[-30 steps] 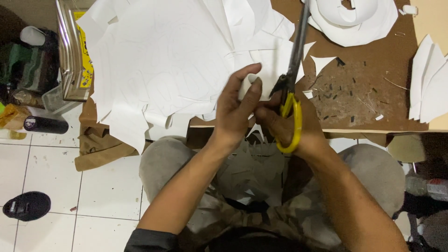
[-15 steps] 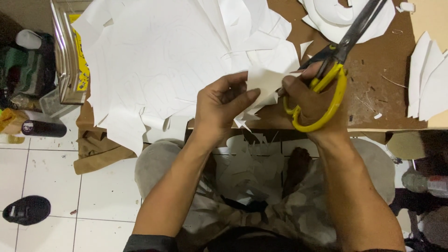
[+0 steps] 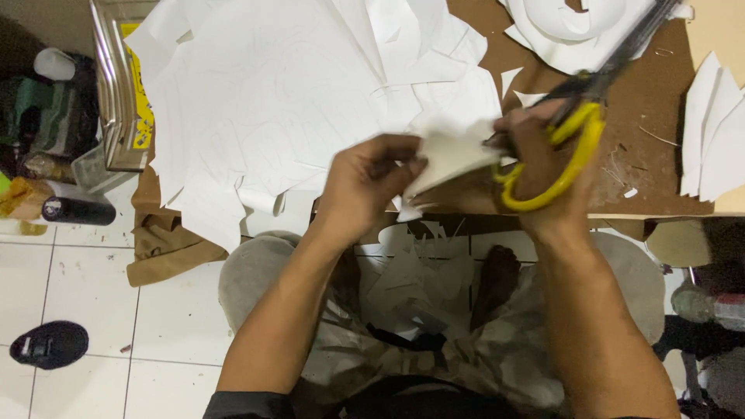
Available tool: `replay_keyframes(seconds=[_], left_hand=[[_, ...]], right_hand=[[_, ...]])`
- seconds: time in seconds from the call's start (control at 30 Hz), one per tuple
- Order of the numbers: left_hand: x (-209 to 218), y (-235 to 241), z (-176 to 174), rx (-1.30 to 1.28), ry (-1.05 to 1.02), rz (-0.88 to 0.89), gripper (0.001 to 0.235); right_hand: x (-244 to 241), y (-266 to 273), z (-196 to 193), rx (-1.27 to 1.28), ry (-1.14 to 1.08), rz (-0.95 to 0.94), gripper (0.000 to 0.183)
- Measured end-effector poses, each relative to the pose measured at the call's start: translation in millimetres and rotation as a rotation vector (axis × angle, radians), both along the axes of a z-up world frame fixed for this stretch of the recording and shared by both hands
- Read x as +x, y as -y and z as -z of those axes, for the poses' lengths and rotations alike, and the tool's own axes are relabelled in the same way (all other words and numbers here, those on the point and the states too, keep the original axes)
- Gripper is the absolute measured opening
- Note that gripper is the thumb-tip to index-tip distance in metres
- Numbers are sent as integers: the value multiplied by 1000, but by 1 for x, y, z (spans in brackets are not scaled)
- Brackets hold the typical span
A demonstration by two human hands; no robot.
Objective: The person uses yellow-handled scissors to cut a large sheet of white paper into smaller pieces. They hold the paper with one hand and cut along the edges, occasionally adjusting the paper's position.
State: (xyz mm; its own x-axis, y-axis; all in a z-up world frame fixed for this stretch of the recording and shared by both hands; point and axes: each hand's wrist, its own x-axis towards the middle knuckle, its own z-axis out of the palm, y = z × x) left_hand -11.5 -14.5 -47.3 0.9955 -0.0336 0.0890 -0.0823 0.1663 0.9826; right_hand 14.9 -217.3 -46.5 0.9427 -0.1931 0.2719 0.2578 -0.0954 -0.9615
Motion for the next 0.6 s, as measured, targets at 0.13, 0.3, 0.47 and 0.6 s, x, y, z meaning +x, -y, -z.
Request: replay_keyframes(seconds=[0.13, 0.3, 0.47, 0.6], left_hand=[[-4, -16, -18, 573, -21, 371, 35], [12, -65, -14, 673, -30, 3, 34], [55, -137, 25, 1070, -199, -312, 81], [80, -156, 50, 1287, -358, -349, 73]], right_hand=[[4, 25, 2, 281, -127, 38, 15], [-6, 34, 0, 284, -189, 90, 17], [-14, 37, 2, 306, -296, 99, 22], [-17, 47, 13, 208, -298, 66, 18]])
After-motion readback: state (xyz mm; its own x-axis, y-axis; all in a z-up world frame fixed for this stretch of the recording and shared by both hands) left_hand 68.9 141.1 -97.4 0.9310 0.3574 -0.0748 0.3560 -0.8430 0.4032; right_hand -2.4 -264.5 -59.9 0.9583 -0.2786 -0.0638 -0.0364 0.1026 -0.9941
